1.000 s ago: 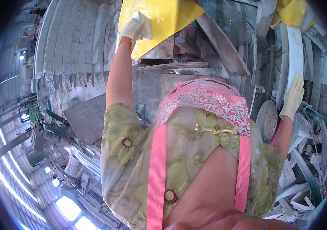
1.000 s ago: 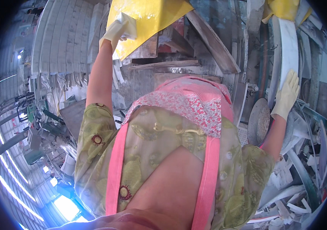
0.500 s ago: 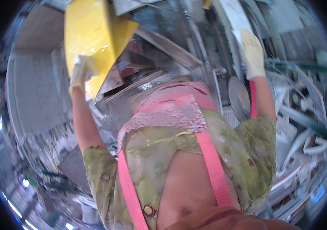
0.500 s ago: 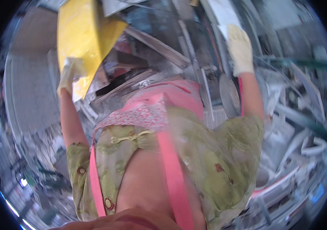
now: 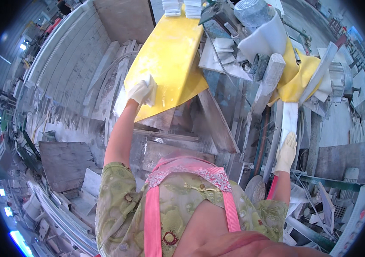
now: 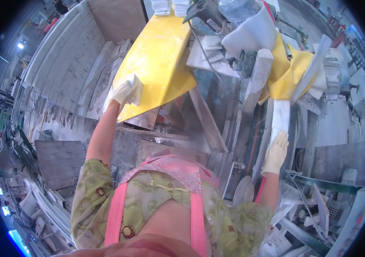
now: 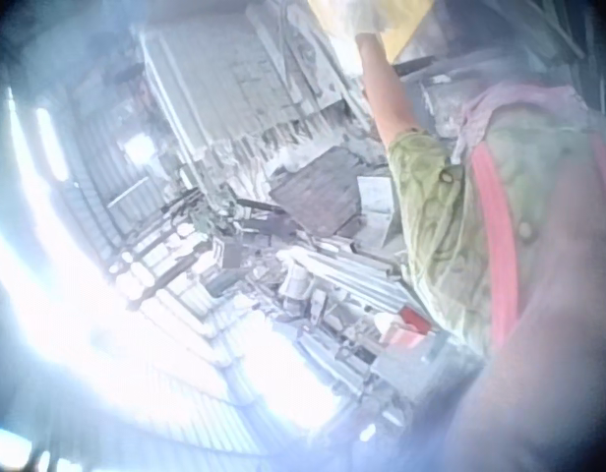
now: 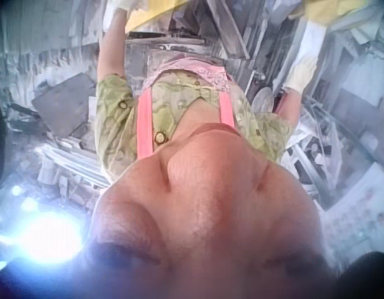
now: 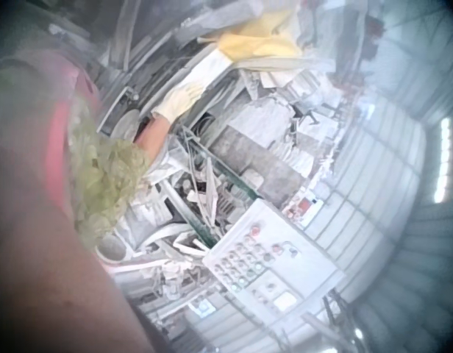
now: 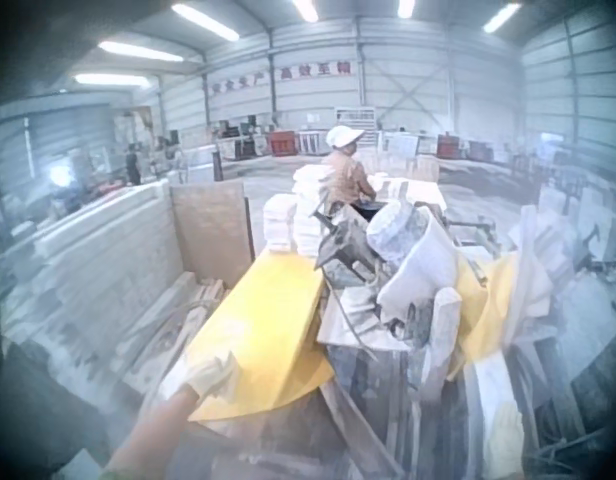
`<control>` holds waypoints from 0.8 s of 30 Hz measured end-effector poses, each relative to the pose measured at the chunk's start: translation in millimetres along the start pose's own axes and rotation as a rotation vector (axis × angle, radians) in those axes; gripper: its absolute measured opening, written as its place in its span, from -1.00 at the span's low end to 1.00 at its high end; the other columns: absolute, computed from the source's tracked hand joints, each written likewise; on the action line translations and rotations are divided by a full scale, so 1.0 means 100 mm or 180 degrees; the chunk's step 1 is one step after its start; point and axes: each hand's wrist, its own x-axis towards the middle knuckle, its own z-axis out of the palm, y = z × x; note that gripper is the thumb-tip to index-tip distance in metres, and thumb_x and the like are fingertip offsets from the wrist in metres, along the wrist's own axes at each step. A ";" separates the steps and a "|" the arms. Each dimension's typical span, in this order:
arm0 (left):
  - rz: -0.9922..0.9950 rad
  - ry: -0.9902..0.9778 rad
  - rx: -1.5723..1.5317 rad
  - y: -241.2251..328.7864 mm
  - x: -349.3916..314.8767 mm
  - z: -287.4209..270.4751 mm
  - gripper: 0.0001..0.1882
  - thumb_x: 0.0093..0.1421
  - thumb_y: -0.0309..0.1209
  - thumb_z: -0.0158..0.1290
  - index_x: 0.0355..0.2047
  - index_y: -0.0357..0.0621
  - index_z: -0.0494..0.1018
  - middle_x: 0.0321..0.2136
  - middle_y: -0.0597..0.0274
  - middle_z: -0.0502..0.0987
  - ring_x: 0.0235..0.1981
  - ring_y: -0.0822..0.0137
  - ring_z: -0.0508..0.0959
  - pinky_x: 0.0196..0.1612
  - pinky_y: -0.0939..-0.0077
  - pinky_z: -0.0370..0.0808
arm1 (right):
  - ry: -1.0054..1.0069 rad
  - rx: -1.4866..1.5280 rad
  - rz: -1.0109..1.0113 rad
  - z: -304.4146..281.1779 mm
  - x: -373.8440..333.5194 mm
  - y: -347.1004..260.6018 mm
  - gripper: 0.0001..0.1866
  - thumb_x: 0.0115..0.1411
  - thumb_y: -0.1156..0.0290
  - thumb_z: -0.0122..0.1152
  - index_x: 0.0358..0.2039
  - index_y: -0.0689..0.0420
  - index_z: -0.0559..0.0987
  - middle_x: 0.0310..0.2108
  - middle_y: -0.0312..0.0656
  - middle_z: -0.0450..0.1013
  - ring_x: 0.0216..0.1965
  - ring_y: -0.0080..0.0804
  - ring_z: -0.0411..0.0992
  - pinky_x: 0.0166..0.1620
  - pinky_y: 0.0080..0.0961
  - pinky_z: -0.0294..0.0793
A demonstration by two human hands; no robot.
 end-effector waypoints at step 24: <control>0.0319 -0.0484 -0.0534 -0.17 0.03 -0.15 -0.21 0.39 0.25 -0.21 -0.16 -0.36 0.59 -0.42 -0.03 0.66 -0.50 0.18 0.69 -0.38 0.33 0.63 | -0.0587 0.4994 -0.0697 -2.07 0.47 -5.09 -0.46 0.25 0.02 0.35 0.01 0.21 0.52 -0.15 -0.13 0.57 -0.29 -0.32 0.58 -0.20 -0.29 0.55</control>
